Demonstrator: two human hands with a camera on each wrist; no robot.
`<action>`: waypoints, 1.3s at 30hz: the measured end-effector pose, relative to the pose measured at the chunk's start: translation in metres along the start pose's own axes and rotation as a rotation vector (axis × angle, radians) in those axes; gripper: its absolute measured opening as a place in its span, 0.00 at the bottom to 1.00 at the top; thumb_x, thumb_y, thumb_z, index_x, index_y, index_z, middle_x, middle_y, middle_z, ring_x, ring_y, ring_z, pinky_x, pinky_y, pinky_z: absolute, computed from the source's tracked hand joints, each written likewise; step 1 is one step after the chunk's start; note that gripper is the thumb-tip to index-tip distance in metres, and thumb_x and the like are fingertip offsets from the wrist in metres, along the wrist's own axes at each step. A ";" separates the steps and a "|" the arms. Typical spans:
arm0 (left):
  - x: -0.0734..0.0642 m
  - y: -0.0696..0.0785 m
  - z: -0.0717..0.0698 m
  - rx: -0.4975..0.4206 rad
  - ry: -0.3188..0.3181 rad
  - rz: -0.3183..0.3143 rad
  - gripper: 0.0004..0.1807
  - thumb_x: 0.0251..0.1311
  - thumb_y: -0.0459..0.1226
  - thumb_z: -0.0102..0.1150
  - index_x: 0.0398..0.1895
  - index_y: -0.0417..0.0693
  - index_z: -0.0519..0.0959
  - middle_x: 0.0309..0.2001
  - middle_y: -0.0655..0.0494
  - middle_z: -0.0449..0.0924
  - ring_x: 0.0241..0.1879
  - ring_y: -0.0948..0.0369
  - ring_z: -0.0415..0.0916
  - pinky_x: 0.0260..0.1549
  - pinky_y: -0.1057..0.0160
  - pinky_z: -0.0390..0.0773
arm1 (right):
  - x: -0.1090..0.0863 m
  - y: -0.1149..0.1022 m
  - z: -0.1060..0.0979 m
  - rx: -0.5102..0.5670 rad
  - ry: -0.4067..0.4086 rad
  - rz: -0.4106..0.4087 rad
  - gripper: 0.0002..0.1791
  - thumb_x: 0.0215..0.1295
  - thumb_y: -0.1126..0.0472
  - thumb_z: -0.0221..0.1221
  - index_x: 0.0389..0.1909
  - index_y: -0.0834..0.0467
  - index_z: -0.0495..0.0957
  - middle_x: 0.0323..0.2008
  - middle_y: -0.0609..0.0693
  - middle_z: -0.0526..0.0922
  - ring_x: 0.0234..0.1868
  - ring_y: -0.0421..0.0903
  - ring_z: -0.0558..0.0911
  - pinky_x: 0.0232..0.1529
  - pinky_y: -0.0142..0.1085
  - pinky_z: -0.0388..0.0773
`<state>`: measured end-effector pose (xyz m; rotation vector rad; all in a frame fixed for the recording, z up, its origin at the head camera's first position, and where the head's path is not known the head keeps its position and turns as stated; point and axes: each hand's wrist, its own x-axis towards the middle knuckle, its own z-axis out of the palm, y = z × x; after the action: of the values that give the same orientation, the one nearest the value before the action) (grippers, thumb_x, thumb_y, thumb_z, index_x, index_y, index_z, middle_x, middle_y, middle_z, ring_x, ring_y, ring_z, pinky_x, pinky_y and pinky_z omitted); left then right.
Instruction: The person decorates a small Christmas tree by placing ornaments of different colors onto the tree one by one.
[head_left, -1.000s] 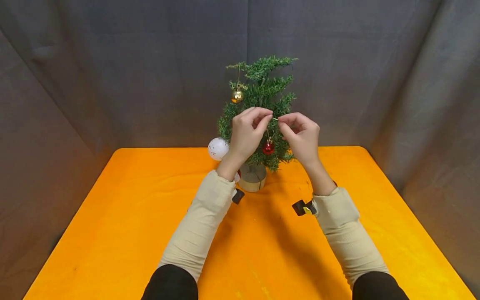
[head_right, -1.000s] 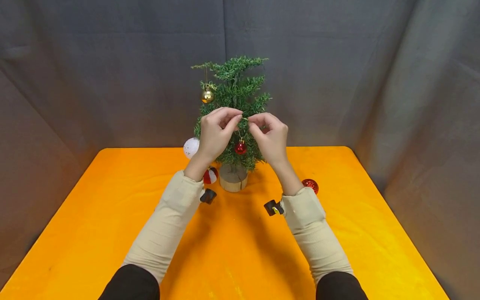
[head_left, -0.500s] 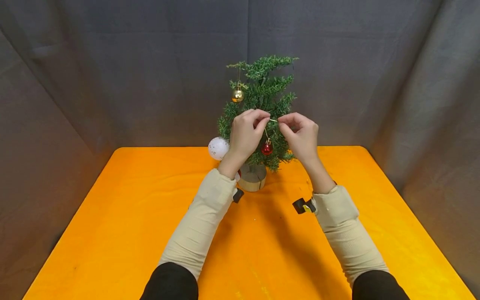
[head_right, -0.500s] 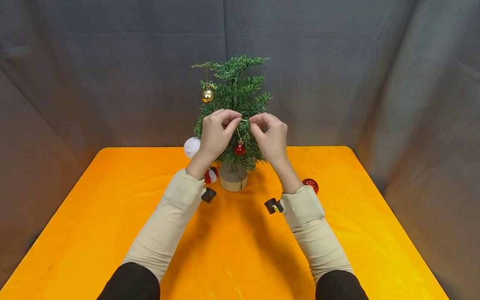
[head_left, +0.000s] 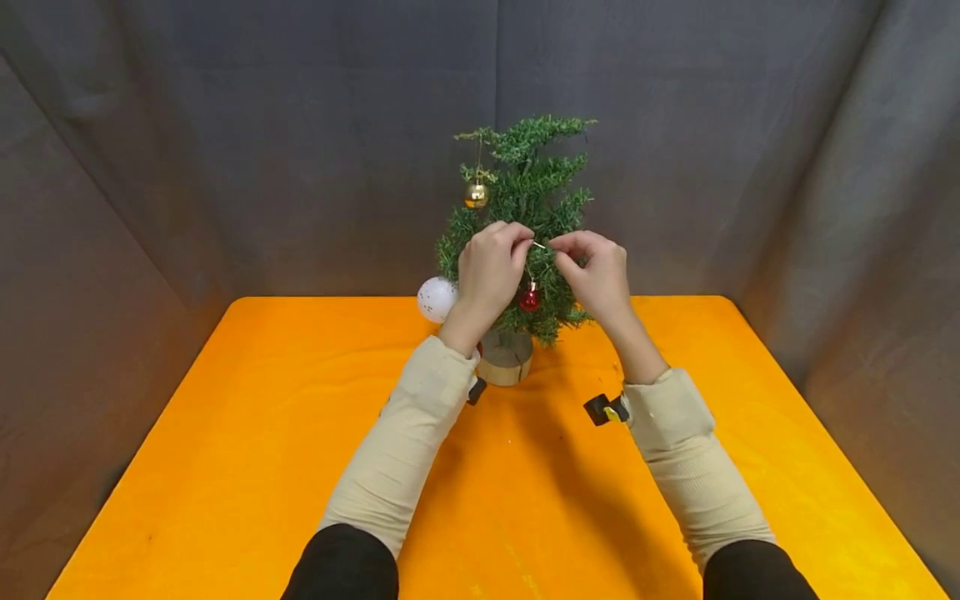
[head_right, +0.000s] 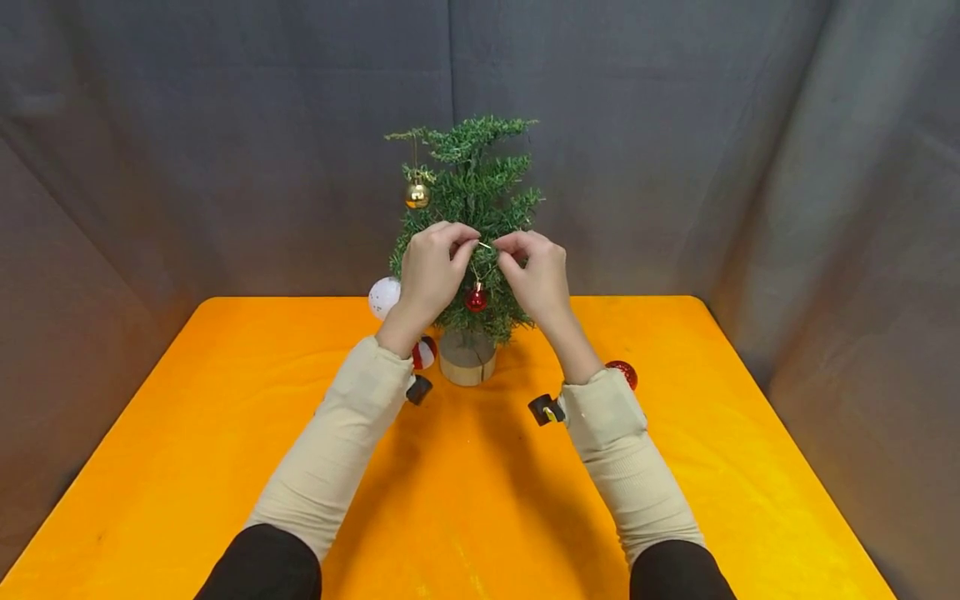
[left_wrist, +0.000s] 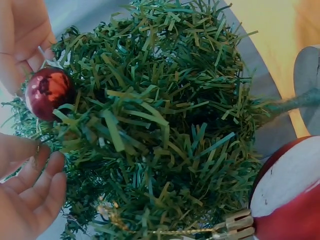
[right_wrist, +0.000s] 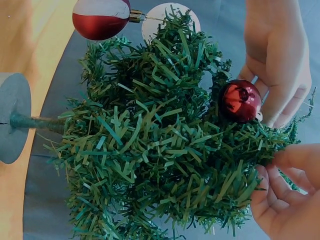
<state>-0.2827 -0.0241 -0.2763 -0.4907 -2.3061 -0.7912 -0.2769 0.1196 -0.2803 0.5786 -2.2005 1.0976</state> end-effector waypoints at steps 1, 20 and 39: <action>0.000 0.000 0.000 0.005 -0.002 -0.004 0.09 0.61 0.37 0.52 0.36 0.46 0.82 0.34 0.54 0.80 0.29 0.60 0.75 0.26 0.65 0.74 | -0.001 0.000 -0.001 0.004 -0.005 -0.006 0.08 0.57 0.71 0.54 0.34 0.68 0.81 0.27 0.58 0.80 0.23 0.45 0.73 0.19 0.27 0.63; -0.014 0.002 0.000 -0.048 -0.025 0.020 0.08 0.61 0.35 0.52 0.36 0.44 0.82 0.32 0.53 0.79 0.25 0.61 0.72 0.24 0.66 0.71 | -0.014 0.005 -0.011 0.122 -0.111 0.013 0.12 0.54 0.68 0.61 0.40 0.69 0.79 0.34 0.59 0.78 0.33 0.49 0.74 0.28 0.22 0.70; -0.023 0.008 -0.004 -0.126 0.028 0.012 0.09 0.60 0.32 0.52 0.41 0.42 0.80 0.36 0.52 0.78 0.33 0.61 0.74 0.28 0.68 0.71 | -0.026 -0.023 -0.033 0.185 -0.022 -0.025 0.10 0.54 0.75 0.58 0.38 0.76 0.76 0.34 0.67 0.77 0.32 0.37 0.73 0.30 0.20 0.69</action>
<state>-0.2604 -0.0240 -0.2866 -0.5450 -2.2349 -0.9359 -0.2336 0.1365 -0.2701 0.6987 -2.1182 1.2967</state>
